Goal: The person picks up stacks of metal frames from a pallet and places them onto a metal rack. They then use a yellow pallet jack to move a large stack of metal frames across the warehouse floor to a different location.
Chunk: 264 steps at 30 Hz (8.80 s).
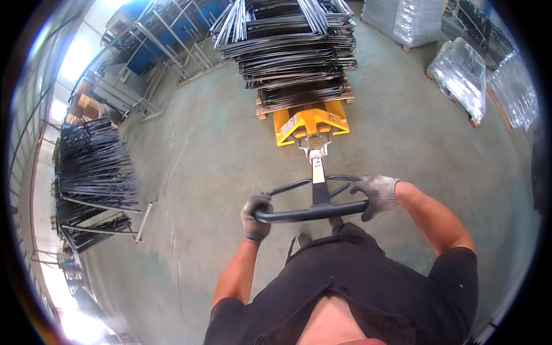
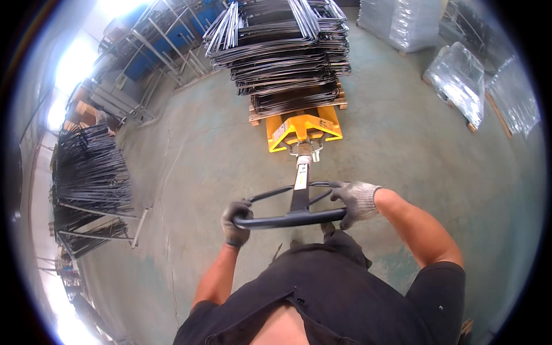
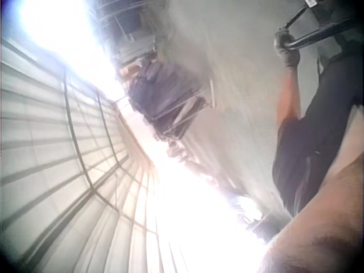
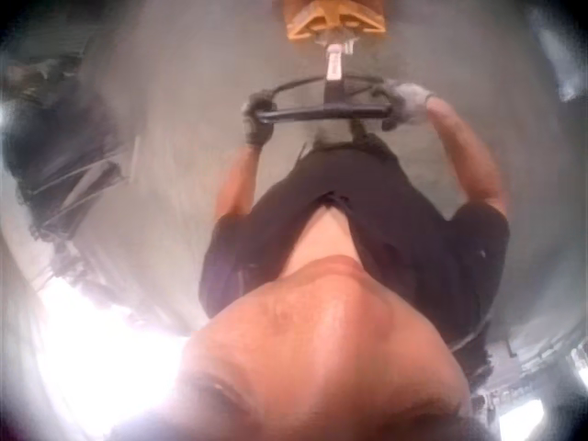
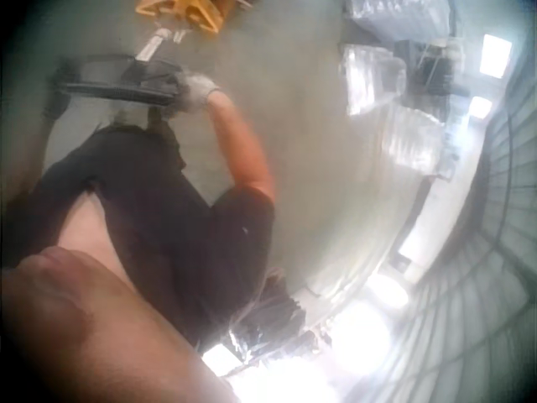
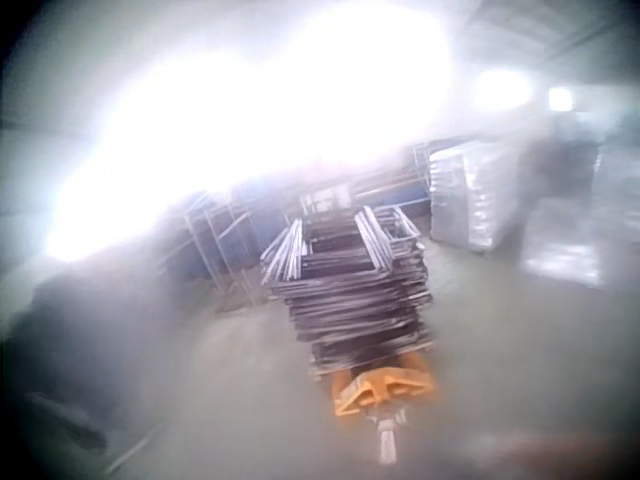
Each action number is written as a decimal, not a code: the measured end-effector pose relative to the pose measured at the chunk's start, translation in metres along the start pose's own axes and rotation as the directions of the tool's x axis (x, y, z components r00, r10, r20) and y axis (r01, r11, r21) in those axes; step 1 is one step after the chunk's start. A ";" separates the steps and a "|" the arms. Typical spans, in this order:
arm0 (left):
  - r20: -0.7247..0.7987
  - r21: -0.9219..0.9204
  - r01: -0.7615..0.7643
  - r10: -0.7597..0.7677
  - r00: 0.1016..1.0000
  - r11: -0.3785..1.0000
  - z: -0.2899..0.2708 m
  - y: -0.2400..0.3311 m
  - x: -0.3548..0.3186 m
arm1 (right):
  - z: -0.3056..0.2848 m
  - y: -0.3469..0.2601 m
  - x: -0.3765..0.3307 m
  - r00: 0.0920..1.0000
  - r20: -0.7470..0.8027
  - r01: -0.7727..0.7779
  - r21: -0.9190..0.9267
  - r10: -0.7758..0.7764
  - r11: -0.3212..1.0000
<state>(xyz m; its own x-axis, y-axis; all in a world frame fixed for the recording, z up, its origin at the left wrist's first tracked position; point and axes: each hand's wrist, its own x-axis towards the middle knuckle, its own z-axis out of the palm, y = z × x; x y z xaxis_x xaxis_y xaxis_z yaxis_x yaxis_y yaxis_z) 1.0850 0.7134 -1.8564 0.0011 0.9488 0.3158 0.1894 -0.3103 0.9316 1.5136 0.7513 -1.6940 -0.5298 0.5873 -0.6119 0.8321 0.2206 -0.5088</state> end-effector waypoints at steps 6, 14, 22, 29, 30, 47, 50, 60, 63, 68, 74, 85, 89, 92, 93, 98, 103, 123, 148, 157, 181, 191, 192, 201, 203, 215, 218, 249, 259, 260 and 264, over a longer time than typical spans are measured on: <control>0.659 0.440 -0.305 -0.073 0.748 0.845 -0.007 0.008 -0.004 | 0.082 0.036 0.029 0.990 0.072 -0.115 -0.069 0.120 0.991; 0.578 0.717 -0.600 -0.784 0.226 0.355 0.025 -0.103 -0.093 | 0.297 0.060 0.116 0.968 0.019 -0.240 -0.232 0.251 0.943; 0.541 0.766 -0.217 -0.425 0.726 0.606 0.028 0.018 0.073 | 0.053 0.015 0.085 0.928 -0.158 -0.371 -0.281 0.339 0.885; 0.577 0.759 -0.321 -0.357 0.734 0.566 0.011 -0.047 0.008 | 0.144 0.025 0.114 0.883 -0.423 -0.367 -0.348 0.204 0.863; 0.577 0.809 -0.333 -0.546 0.607 0.485 0.015 -0.058 -0.022 | 0.195 0.029 0.119 0.892 -0.394 -0.329 -0.232 0.221 0.916; 0.586 0.810 -0.386 -0.621 0.521 0.440 0.012 -0.039 -0.048 | 0.208 -0.012 0.099 0.919 -0.287 -0.332 -0.195 0.270 0.923; 0.638 0.744 -0.466 -0.716 0.283 0.479 0.024 -0.071 -0.063 | 0.285 0.030 0.128 0.963 -0.042 -0.270 -0.174 0.267 0.947; 0.397 0.801 -0.306 -0.074 0.915 0.514 0.024 0.018 0.087 | 0.052 -0.027 0.098 0.801 -0.575 -0.331 -0.192 0.168 0.924; 0.588 0.796 -0.376 -0.456 0.668 0.475 0.005 -0.022 -0.016 | 0.190 -0.011 0.109 0.882 -0.421 -0.322 -0.208 0.213 0.924; 0.622 0.759 -0.421 -0.744 0.245 0.496 0.015 -0.054 -0.061 | 0.269 0.005 0.122 0.973 0.057 -0.216 -0.136 0.225 0.967; 0.519 0.756 -0.311 -0.238 0.821 0.575 0.025 0.041 0.120 | 0.015 -0.023 0.091 0.878 -0.396 -0.364 -0.183 0.270 0.913; 0.607 0.782 -0.347 -0.760 0.232 0.518 0.018 -0.032 -0.066 | 0.276 0.008 0.127 0.980 0.057 -0.183 -0.145 0.193 0.972; 0.588 0.808 -0.339 -0.626 0.512 0.482 0.004 0.012 0.028 | 0.097 -0.024 0.099 0.987 0.034 -0.138 -0.317 0.157 0.938; 0.455 0.809 -0.254 -0.291 0.842 0.530 0.015 0.054 0.126 | -0.002 -0.027 0.102 0.913 -0.338 -0.304 -0.183 0.231 0.935; 0.437 0.828 -0.251 -0.297 0.849 0.502 0.027 0.060 0.151 | -0.001 -0.028 0.102 0.892 -0.395 -0.310 -0.185 0.218 0.933; 0.597 0.776 -0.385 -0.385 0.704 0.499 0.010 0.007 0.041 | 0.136 -0.019 0.102 0.847 -0.492 -0.316 -0.161 0.201 0.935; 0.577 0.787 -0.390 -0.795 0.188 0.479 0.017 -0.094 -0.110 | 0.340 0.026 0.156 0.975 0.006 -0.221 -0.120 0.223 0.968; 0.563 0.817 -0.270 -0.805 0.187 0.509 0.023 -0.069 -0.093 | 0.317 0.019 0.144 0.968 0.127 -0.200 -0.127 0.216 0.972; 0.596 0.797 -0.389 -0.707 0.380 0.463 0.042 0.042 0.066 | 0.075 -0.013 0.100 0.961 0.158 -0.185 -0.254 0.229 0.949; 0.550 0.811 -0.317 -0.458 0.699 0.491 0.047 0.066 0.106 | 0.047 -0.020 0.081 0.908 -0.369 -0.284 -0.189 0.200 0.940; 0.539 0.841 -0.283 -0.681 0.496 0.460 0.064 0.077 0.089 | 0.077 -0.026 0.081 0.927 -0.293 -0.304 -0.232 0.232 0.924; 0.587 0.792 -0.234 -0.808 0.041 0.563 0.066 -0.015 -0.031 | 0.228 0.015 0.120 0.973 0.165 -0.139 -0.149 0.163 0.979; 0.594 0.793 -0.256 -0.793 0.131 0.552 0.062 -0.001 -0.002 | 0.178 0.005 0.110 0.980 0.126 -0.127 -0.190 0.153 0.973; 0.480 0.872 -0.276 -0.600 0.640 0.404 0.083 0.087 0.152 | 0.006 -0.003 0.102 0.876 -0.451 -0.290 -0.209 0.171 0.934; 0.521 0.845 -0.276 -0.586 0.621 0.459 0.072 0.072 0.094 | 0.095 0.010 0.099 0.883 -0.453 -0.248 -0.232 0.121 0.940; 0.586 0.805 -0.299 -0.764 0.270 0.512 0.053 -0.001 0.002 | 0.142 -0.017 0.099 0.974 0.145 -0.137 -0.243 0.176 0.960; 0.524 0.838 -0.288 -0.537 0.661 0.463 0.061 0.072 0.101 | 0.035 -0.026 0.086 0.970 -0.101 -0.238 -0.201 0.222 0.950; 0.342 0.938 -0.132 -0.790 0.509 0.320 0.157 0.053 -0.052 | 0.166 0.054 0.043 0.971 -0.127 -0.228 -0.251 0.201 0.941; 0.362 0.927 -0.133 -0.743 0.562 0.352 0.156 0.045 -0.060 | 0.182 0.055 0.043 0.964 -0.193 -0.225 -0.208 0.186 0.952; 0.367 0.925 -0.133 -0.742 0.561 0.357 0.153 0.046 -0.060 | 0.184 0.055 0.044 0.965 -0.198 -0.216 -0.217 0.174 0.952; 0.357 0.927 -0.119 -0.737 0.573 0.356 0.163 0.038 -0.066 | 0.183 0.068 0.049 0.967 -0.175 -0.222 -0.240 0.183 0.945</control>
<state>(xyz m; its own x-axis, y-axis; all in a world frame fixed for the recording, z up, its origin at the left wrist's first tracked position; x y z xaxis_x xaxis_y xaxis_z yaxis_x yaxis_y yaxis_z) 1.2517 0.6484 -1.8716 0.2115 0.7939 -0.5701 0.9774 -0.1688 0.1275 1.5136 0.6528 -1.8694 -0.3317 0.7451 -0.5786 0.9434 0.2649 -0.1997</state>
